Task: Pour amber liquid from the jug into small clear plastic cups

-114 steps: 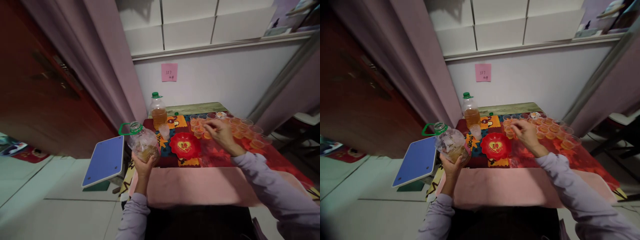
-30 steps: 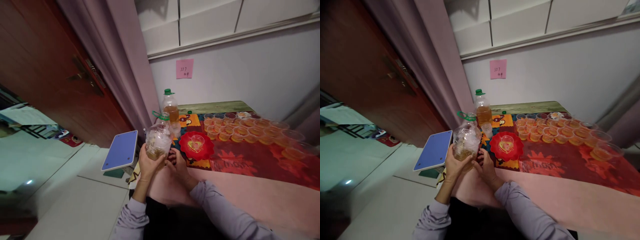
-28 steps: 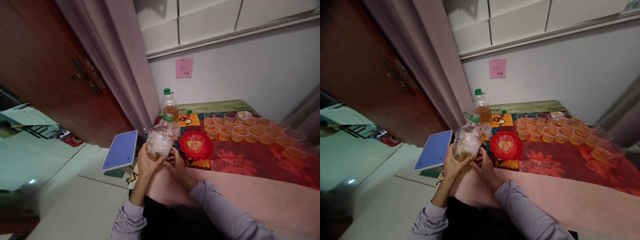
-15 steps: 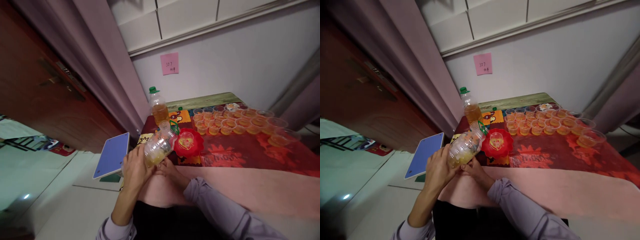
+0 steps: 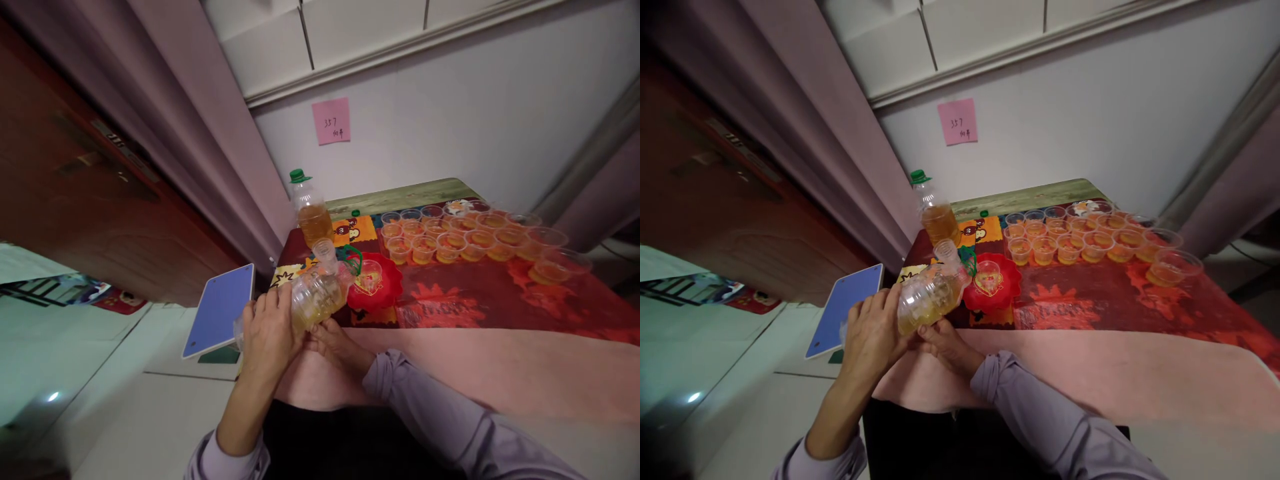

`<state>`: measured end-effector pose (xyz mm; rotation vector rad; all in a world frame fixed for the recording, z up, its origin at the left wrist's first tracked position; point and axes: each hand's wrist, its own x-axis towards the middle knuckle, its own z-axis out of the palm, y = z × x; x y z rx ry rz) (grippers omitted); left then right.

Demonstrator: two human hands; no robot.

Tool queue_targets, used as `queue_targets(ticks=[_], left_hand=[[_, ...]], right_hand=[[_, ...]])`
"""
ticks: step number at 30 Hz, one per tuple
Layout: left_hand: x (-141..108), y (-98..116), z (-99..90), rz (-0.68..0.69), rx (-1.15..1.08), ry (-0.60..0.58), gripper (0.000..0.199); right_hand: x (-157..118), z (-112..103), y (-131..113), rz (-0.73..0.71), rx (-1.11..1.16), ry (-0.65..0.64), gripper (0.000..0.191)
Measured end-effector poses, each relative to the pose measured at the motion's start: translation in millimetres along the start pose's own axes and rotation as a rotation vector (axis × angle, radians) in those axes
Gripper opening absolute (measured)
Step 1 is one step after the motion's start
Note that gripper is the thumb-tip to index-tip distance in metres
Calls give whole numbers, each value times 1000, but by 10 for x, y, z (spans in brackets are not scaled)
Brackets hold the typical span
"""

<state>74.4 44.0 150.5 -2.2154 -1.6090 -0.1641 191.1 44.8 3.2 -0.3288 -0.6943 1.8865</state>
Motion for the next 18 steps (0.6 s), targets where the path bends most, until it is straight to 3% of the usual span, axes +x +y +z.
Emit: queue_targets(ticks=[18], left_hand=[[94, 6, -85, 71, 33, 2, 73]], right_hand=[[-5, 53, -70, -8, 22, -14, 63]])
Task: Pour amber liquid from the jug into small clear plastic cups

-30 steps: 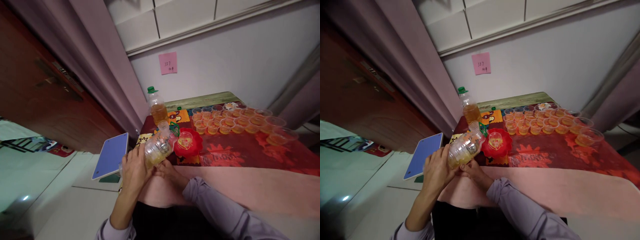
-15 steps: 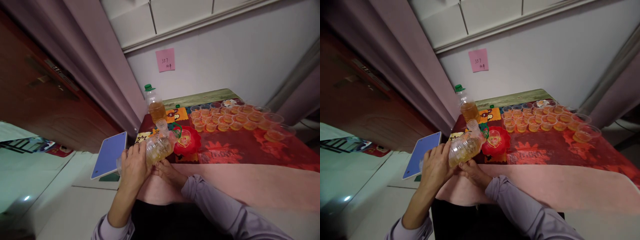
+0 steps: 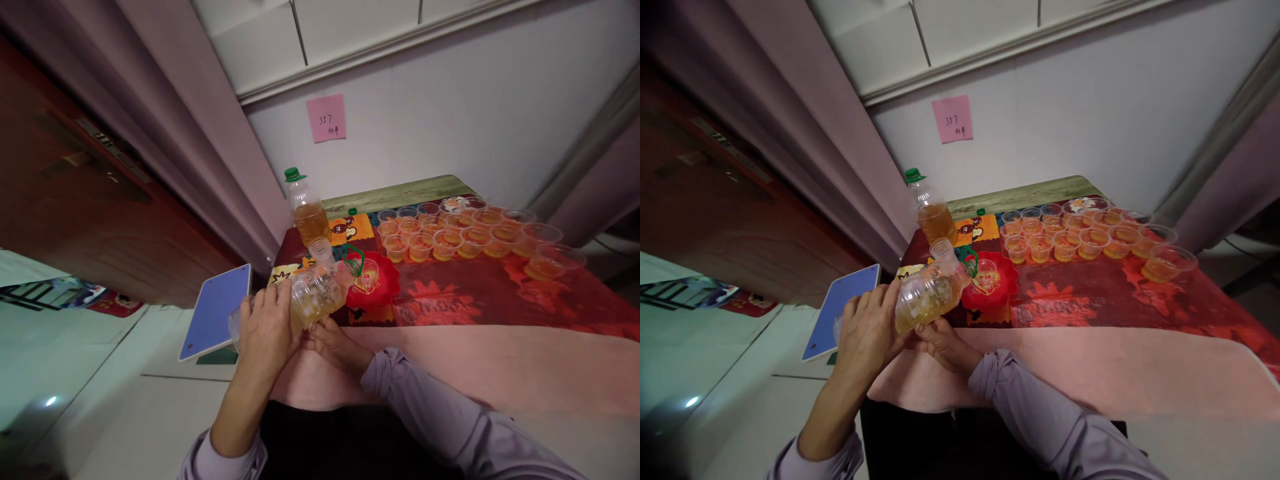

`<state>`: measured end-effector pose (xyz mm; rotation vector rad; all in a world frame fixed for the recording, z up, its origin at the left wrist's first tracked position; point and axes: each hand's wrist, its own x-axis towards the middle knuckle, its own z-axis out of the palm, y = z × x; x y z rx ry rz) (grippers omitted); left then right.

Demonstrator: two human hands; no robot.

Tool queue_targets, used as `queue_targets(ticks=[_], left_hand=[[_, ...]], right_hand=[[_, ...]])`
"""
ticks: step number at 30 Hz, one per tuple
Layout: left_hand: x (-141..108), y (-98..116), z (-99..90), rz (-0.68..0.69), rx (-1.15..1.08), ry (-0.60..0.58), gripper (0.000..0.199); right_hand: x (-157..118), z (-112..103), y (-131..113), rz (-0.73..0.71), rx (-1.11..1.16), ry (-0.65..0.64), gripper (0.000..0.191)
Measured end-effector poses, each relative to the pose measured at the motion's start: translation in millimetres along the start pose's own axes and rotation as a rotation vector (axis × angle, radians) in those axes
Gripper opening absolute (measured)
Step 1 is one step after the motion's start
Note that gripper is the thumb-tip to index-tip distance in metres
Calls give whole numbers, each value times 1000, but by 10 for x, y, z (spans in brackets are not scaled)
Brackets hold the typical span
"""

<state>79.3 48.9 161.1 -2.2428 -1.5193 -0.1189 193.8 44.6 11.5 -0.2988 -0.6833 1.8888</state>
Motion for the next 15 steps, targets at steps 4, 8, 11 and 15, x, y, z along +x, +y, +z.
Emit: queue_targets(ticks=[4, 8, 11, 15], left_hand=[[3, 0, -9, 6, 3, -6, 74], [10, 4, -25, 13, 3, -16, 74], [17, 9, -40, 12, -2, -16, 71], [23, 15, -51, 7, -9, -26, 72]], right_hand=[[-8, 1, -16, 10, -16, -8, 63], [-7, -26, 0, 9, -33, -23, 60], [-2, -37, 11, 7, -45, -26, 58], [2, -29, 8, 8, -31, -27, 59]])
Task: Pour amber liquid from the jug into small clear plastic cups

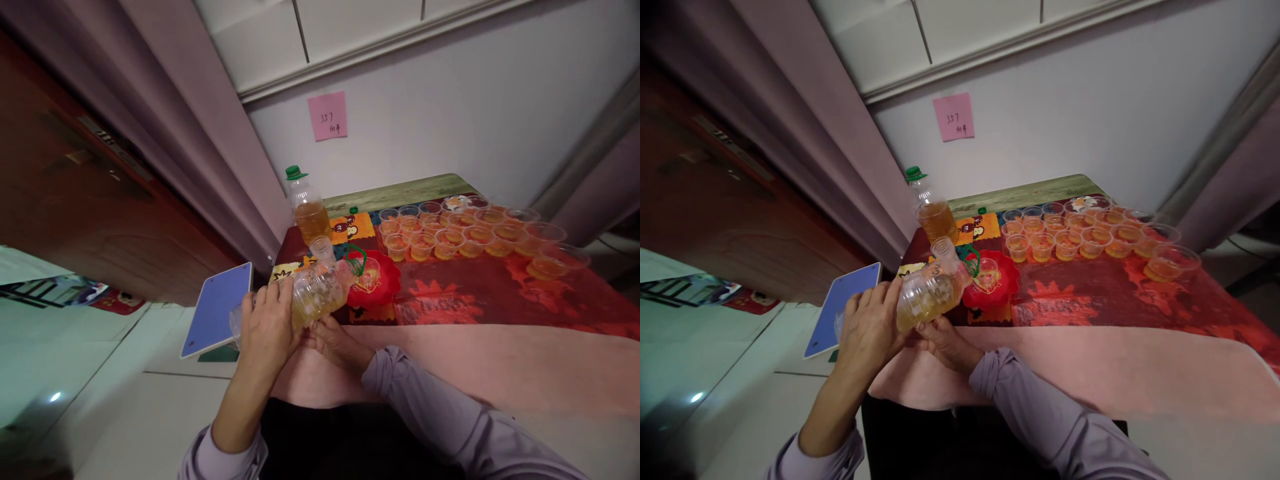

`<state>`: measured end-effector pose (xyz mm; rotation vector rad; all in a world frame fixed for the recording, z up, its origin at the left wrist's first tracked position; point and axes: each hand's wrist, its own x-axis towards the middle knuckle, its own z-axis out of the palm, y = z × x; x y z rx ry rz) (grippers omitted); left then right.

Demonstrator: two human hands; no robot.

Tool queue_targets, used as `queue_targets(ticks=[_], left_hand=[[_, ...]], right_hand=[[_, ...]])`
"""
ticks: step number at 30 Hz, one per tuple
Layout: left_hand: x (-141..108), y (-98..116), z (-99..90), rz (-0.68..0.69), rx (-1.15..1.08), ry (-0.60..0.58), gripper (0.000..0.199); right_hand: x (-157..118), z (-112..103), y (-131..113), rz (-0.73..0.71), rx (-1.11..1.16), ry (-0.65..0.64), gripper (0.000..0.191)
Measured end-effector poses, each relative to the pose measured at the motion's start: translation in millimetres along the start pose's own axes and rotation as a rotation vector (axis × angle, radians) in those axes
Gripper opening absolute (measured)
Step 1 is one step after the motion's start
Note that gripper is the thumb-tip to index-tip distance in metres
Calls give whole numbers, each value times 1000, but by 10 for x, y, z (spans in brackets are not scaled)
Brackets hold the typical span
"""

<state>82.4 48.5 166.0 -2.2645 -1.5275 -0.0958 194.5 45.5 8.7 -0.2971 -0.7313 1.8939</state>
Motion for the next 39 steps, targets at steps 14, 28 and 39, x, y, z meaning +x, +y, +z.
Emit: queue_targets(ticks=[14, 28, 39], left_hand=[[51, 41, -80, 4, 51, -18, 70], [56, 78, -154, -3, 47, -50, 71], [24, 41, -89, 11, 58, 0, 72]], right_hand=[[-10, 23, -84, 19, 63, -21, 62], [-14, 15, -95, 11, 54, -36, 62], [-20, -2, -65, 12, 72, -50, 59]])
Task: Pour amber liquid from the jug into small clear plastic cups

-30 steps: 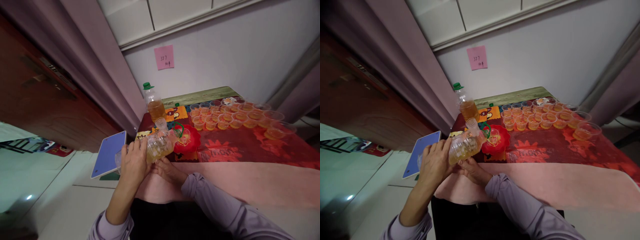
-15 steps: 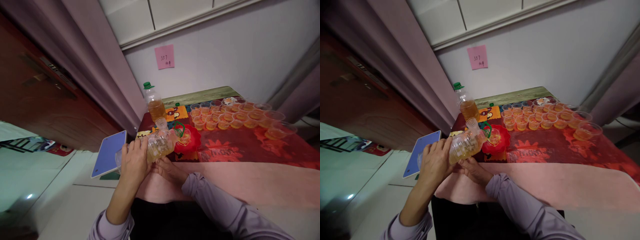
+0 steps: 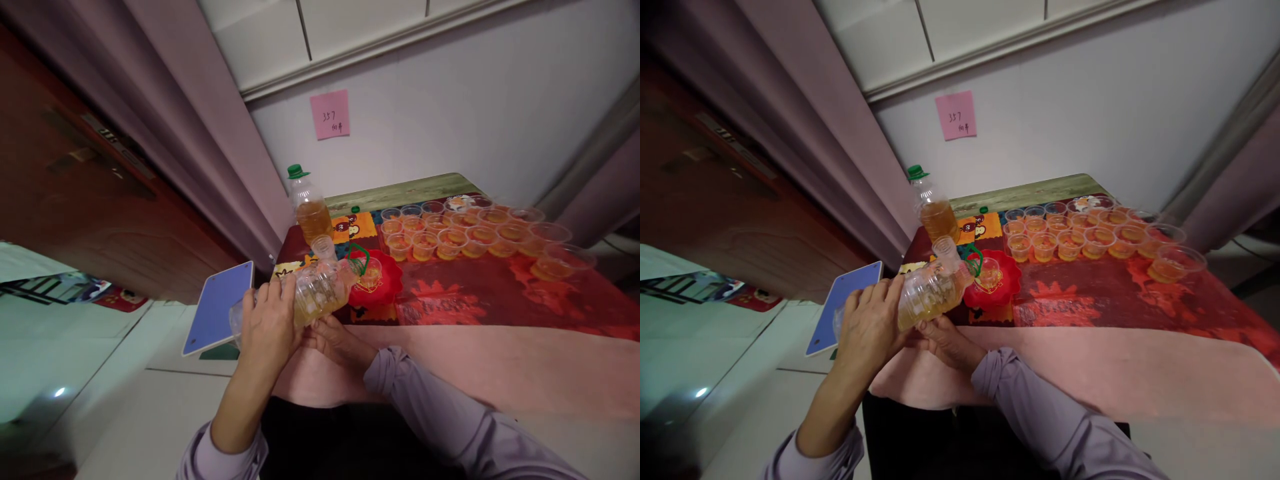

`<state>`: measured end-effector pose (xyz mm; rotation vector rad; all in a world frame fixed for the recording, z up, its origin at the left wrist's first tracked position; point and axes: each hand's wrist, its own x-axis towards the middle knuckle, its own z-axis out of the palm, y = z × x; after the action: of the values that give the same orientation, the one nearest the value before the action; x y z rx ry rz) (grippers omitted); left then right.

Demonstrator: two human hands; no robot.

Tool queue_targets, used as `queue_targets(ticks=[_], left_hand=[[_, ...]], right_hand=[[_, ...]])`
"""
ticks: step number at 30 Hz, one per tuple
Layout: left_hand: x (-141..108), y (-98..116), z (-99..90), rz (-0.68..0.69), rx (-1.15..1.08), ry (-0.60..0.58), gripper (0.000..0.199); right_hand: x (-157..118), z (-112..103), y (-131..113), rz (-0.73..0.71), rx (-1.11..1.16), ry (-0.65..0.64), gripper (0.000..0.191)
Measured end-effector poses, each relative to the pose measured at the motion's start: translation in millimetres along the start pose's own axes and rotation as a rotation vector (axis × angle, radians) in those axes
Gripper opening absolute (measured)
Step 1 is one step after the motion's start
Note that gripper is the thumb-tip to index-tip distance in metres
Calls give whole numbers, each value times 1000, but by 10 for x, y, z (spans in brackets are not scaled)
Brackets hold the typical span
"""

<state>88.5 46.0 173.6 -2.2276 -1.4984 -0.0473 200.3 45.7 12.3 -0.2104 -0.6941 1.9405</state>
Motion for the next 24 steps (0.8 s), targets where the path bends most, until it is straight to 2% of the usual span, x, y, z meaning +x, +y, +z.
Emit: queue_targets(ticks=[9, 24], left_hand=[[0, 19, -25, -7, 5, -11, 75], [1, 25, -40, -15, 0, -32, 71]], right_hand=[[3, 26, -20, 17, -23, 19, 63], [0, 0, 16, -16, -10, -9, 56]])
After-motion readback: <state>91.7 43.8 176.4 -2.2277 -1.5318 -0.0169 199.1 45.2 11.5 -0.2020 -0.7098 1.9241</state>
